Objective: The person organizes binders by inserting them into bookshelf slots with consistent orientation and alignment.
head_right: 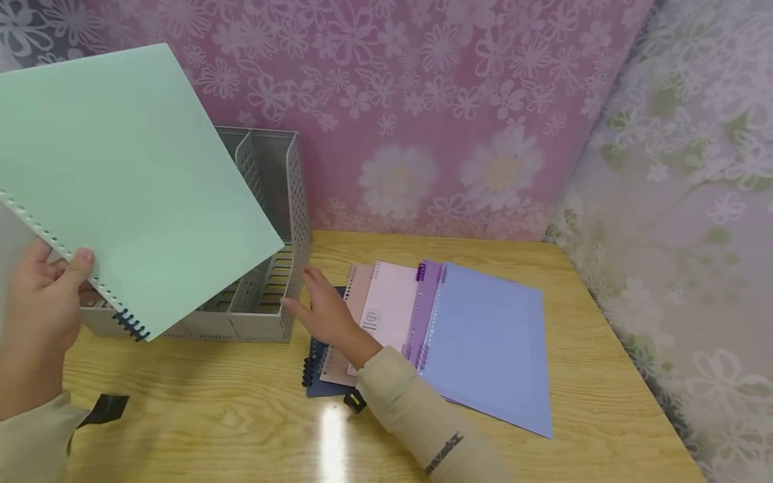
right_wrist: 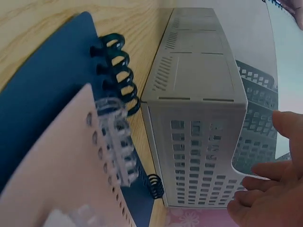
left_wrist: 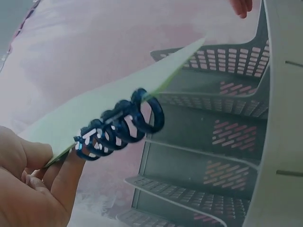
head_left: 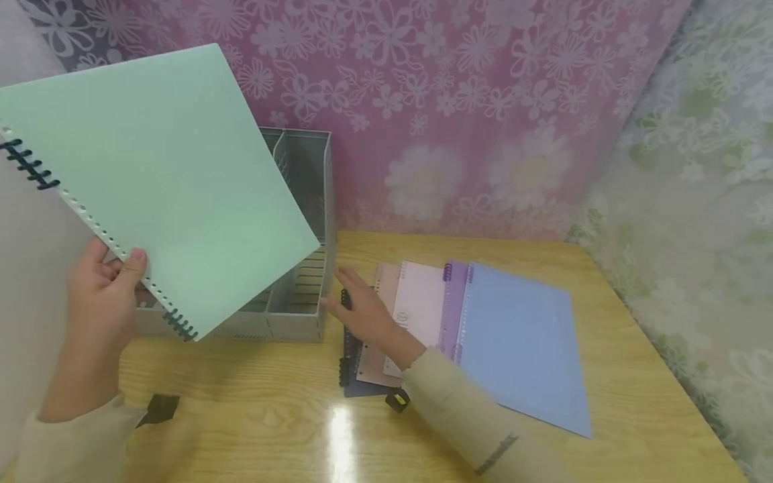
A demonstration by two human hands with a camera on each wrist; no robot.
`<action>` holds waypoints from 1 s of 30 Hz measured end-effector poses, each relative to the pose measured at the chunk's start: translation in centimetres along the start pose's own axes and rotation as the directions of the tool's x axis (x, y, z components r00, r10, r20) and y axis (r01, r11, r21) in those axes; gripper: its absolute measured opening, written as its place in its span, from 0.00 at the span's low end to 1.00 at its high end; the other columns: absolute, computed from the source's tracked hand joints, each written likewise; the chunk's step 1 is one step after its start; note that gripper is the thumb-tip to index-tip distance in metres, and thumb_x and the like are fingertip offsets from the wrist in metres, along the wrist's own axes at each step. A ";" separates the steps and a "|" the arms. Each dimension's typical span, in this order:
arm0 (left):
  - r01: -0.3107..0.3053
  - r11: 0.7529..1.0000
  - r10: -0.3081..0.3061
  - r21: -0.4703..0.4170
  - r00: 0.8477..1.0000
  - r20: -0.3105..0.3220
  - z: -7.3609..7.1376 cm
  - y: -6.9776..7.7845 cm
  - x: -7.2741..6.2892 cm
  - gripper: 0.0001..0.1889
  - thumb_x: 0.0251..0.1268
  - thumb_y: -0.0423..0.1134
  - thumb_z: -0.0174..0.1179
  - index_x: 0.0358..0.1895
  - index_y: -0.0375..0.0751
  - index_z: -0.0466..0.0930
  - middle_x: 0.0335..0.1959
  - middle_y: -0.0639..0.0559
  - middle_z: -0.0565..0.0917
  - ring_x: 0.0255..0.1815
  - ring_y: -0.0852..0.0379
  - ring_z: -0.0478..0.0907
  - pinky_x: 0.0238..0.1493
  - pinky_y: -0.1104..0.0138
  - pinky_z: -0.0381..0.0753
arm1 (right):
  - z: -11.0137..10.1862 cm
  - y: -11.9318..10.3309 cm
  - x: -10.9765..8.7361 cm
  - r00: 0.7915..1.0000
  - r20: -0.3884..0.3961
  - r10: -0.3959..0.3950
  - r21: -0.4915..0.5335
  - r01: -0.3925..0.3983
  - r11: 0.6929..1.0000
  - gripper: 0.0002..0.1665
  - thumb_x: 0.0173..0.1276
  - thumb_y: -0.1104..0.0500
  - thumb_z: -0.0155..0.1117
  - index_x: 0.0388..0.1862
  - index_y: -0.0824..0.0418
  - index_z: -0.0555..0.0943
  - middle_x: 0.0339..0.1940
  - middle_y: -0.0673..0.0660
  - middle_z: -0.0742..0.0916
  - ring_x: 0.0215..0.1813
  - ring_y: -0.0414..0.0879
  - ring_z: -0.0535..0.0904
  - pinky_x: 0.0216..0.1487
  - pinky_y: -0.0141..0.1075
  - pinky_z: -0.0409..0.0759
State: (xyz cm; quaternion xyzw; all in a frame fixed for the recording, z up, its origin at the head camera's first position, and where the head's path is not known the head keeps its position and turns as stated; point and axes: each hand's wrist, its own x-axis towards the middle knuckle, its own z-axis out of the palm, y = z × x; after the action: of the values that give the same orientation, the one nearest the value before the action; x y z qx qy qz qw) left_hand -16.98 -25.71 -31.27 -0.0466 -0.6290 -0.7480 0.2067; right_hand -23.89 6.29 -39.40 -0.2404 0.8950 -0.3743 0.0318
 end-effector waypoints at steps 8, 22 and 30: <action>0.007 0.971 0.056 0.241 0.965 -0.257 -0.4 1.0 0.4 0.18 0.71 0.37 0.52 0.62 0.47 0.71 0.38 0.61 0.84 0.29 0.68 0.80 0.28 0.85 0.76 | 1.5 -1.1 0.8 0.998 0.049 -0.027 -0.093 0.031 0.995 0.45 0.75 0.40 0.49 0.77 0.67 0.50 0.79 0.61 0.53 0.79 0.54 0.46 0.77 0.47 0.50; 0.249 0.715 0.131 0.654 0.871 -0.474 -3.9 1.3 0.6 0.19 0.76 0.53 0.39 0.61 0.53 0.68 0.25 0.64 0.65 0.13 0.68 0.55 0.14 0.76 0.55 | 2.6 -2.1 1.1 0.999 0.024 -0.028 -0.276 0.034 0.961 0.43 0.76 0.41 0.47 0.74 0.72 0.55 0.77 0.65 0.57 0.78 0.55 0.50 0.77 0.42 0.50; 0.437 0.689 0.093 0.578 0.738 -0.668 -4.5 2.3 0.6 0.10 0.76 0.57 0.38 0.34 0.64 0.62 0.27 0.69 0.61 0.27 0.75 0.58 0.28 0.82 0.58 | 2.8 -2.7 1.4 0.999 0.032 0.005 -0.435 0.009 0.900 0.42 0.75 0.39 0.48 0.74 0.68 0.61 0.77 0.60 0.60 0.77 0.50 0.56 0.74 0.46 0.59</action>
State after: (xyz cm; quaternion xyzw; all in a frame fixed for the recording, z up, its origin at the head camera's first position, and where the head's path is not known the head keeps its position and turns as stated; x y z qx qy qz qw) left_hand -15.86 -30.49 -29.88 0.3626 -0.7531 -0.4337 0.3366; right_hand -23.36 2.21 -39.41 -0.2482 0.9552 -0.1611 -0.0086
